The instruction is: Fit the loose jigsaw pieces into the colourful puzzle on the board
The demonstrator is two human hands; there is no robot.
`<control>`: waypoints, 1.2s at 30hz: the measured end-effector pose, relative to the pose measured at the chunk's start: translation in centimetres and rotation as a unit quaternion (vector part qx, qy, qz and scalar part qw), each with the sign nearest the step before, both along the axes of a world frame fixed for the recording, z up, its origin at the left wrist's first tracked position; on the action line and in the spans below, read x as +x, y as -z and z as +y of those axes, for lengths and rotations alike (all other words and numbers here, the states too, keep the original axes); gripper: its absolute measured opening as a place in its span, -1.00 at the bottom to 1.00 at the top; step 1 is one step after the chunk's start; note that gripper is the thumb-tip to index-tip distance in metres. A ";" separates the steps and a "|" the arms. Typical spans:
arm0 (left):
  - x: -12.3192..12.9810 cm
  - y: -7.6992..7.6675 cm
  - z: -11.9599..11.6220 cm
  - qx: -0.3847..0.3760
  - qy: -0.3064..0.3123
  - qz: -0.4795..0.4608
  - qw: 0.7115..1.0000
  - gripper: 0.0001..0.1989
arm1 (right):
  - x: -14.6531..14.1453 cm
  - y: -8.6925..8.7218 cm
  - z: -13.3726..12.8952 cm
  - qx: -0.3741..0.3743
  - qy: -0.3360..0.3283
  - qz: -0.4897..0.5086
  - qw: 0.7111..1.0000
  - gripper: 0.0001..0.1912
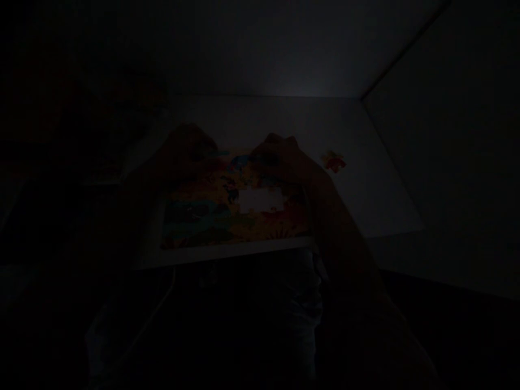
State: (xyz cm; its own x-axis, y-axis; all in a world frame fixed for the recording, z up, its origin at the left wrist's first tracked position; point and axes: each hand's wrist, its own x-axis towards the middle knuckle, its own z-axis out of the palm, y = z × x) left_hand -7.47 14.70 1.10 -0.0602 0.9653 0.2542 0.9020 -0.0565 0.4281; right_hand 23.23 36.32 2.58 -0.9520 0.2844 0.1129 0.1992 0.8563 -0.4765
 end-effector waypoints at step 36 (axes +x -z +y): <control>0.5 -0.4 -0.3 0.010 0.002 -0.024 1.000 -0.20 | 0.0 -0.4 -0.6 -0.022 -0.013 -0.019 0.999 -0.21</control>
State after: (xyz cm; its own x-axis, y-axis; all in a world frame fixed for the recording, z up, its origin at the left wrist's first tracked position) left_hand -7.01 14.40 1.46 -0.0689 0.9604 0.2699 0.8805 -0.0686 0.4690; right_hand 23.23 35.70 2.96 -0.9623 0.2643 0.0650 0.1963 0.8394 -0.5069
